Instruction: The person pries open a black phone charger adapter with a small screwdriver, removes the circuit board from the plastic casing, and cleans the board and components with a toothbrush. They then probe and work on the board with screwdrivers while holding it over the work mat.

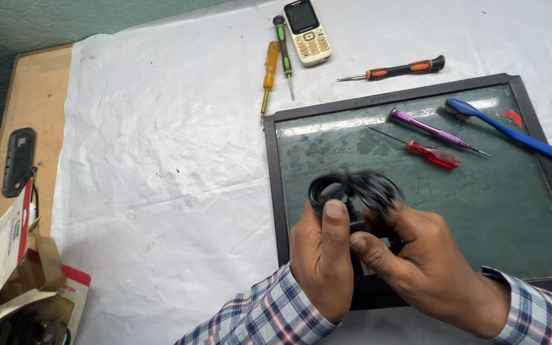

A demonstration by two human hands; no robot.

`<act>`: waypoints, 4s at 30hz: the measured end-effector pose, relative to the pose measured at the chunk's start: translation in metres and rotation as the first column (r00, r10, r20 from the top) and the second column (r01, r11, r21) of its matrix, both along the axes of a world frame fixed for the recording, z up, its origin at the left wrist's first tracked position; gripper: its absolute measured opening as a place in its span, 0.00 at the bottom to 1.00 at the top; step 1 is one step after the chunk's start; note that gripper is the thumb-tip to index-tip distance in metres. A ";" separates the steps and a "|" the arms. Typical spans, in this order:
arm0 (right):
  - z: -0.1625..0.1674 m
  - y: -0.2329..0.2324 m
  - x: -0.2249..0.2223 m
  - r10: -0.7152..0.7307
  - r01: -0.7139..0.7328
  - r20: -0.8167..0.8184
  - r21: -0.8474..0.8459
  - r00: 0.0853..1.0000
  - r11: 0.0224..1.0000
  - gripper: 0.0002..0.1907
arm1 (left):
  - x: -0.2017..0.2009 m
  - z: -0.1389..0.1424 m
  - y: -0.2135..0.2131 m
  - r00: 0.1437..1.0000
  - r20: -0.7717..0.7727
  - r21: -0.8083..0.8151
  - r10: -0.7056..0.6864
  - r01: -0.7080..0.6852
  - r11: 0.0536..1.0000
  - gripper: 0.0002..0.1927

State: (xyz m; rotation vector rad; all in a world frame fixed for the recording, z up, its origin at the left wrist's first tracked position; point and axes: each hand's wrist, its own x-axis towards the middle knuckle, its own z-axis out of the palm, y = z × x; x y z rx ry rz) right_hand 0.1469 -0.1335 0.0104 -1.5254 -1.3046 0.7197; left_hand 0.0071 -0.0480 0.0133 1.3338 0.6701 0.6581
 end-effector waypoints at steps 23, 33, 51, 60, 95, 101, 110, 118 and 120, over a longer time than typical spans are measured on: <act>-0.021 -0.009 0.016 -0.039 -0.113 -0.351 -0.404 0.936 0.908 0.20 | 0.000 0.000 0.008 0.998 0.051 -0.022 -0.028 0.030 0.999 0.25; -0.020 -0.007 0.039 -0.076 -0.063 -0.317 -0.406 0.946 0.912 0.33 | -0.004 -0.004 0.019 0.994 0.002 -0.192 -0.109 0.108 0.975 0.16; 0.030 0.019 0.108 -0.135 0.451 0.830 -0.150 0.541 0.880 0.14 | 0.001 0.002 0.049 0.954 -0.297 -0.128 0.024 -0.065 0.990 0.21; 0.016 0.028 0.122 -0.056 0.446 0.853 -0.215 0.519 0.869 0.14 | -0.005 0.019 0.056 0.775 -0.612 0.320 0.154 0.065 0.945 0.18; 0.054 0.025 0.103 -0.283 0.327 0.611 0.042 0.739 0.944 0.13 | -0.011 0.026 0.034 0.844 -0.535 0.579 0.025 0.346 0.738 0.43; 0.042 -0.022 0.102 -0.245 0.314 0.364 -0.144 0.899 0.939 0.12 | -0.011 0.026 0.032 0.860 -0.510 0.594 0.035 0.322 0.737 0.42; 0.034 -0.038 0.076 -0.227 0.281 0.266 -0.187 0.937 0.941 0.08 | -0.009 0.027 0.031 0.853 -0.521 0.573 0.037 0.317 0.756 0.42; 0.028 -0.029 0.054 -0.187 0.164 0.273 0.102 0.944 0.981 0.10 | -0.009 0.029 0.032 0.831 -0.556 0.534 0.013 0.345 0.772 0.42; 0.028 -0.025 0.054 -0.179 0.150 0.282 0.121 0.943 0.981 0.10 | -0.009 0.029 0.031 0.836 -0.548 0.542 0.024 0.333 0.772 0.42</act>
